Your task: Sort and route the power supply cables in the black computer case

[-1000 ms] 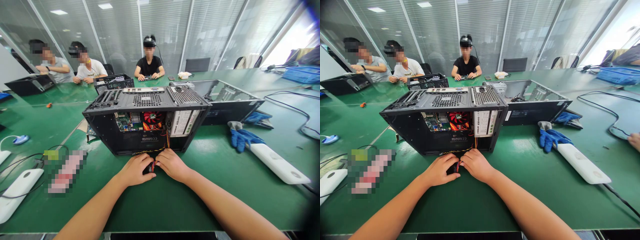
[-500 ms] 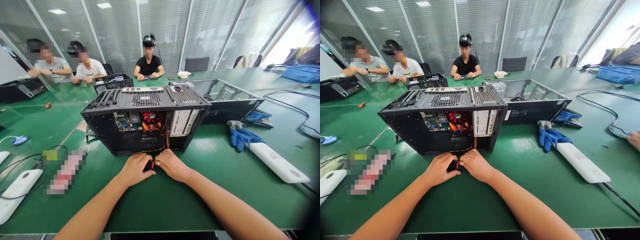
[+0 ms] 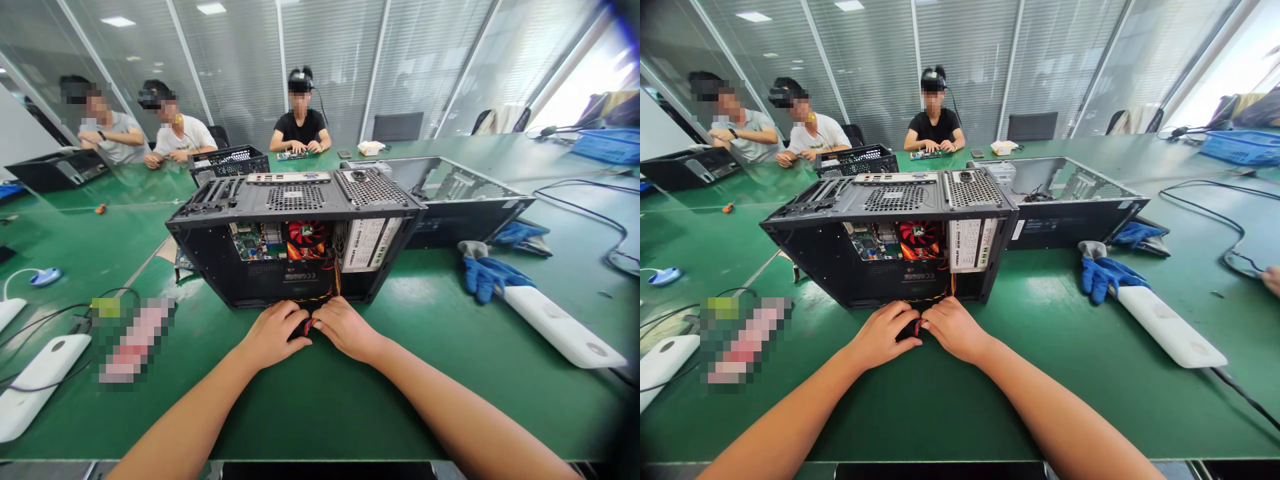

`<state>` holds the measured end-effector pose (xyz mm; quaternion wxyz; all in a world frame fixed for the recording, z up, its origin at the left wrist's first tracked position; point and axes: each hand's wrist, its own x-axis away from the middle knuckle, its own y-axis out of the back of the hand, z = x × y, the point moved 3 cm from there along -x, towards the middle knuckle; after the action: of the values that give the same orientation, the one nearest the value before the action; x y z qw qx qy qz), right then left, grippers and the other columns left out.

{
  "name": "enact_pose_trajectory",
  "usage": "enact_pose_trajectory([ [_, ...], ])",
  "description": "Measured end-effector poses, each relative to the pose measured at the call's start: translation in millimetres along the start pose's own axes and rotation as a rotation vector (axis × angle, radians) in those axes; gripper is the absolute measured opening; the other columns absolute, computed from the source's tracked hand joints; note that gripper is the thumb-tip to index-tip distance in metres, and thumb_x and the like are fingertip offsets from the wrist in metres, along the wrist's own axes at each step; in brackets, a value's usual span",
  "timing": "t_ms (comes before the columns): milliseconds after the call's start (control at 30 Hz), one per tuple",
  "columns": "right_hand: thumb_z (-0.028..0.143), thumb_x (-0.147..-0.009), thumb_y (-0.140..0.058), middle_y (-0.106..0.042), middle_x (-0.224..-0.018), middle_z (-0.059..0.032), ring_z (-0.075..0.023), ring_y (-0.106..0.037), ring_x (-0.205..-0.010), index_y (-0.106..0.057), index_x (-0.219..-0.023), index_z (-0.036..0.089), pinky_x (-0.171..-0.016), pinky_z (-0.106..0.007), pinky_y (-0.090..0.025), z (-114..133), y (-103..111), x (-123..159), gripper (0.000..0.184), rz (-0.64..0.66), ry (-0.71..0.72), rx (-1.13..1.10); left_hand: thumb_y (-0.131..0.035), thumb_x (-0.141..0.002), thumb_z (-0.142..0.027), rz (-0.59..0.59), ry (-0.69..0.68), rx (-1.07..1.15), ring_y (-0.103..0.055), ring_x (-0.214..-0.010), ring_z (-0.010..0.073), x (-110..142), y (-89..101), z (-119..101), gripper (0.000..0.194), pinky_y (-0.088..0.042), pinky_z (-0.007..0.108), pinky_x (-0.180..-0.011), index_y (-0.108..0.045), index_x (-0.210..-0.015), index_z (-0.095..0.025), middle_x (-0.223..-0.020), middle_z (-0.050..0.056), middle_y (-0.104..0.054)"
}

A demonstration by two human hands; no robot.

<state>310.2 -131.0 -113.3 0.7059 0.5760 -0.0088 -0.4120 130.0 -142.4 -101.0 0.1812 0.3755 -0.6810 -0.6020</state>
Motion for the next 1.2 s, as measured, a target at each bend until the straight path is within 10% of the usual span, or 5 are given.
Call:
enact_pose_trajectory([
  [800,0.027,-0.102,-0.035,-0.062,-0.074,-0.0046,-0.0179,-0.053,-0.069,-0.058,-0.087,0.016,-0.073,-0.032,-0.034,4,1,-2,0.029,0.047,-0.019,0.024,-0.064,-0.080,-0.060,-0.067,0.004,0.005,-0.053,-0.088,0.0241,-2,-3.5,1,0.045,-0.042,0.037,-0.077,-0.059,-0.096,-0.018,-0.089,0.006,-0.063],
  [1200,0.027,-0.101,-0.034,-0.061,-0.073,-0.0048,-0.0183,-0.053,-0.069,-0.058,-0.086,0.017,-0.072,-0.032,-0.035,3,2,-1,0.029,0.009,-0.019,0.020,-0.052,-0.087,-0.040,0.077,-0.103,0.168,-0.052,-0.091,0.0253,-1,14.0,-6,0.032,-0.041,0.038,-0.082,-0.057,-0.110,-0.017,-0.094,0.009,-0.061],
])
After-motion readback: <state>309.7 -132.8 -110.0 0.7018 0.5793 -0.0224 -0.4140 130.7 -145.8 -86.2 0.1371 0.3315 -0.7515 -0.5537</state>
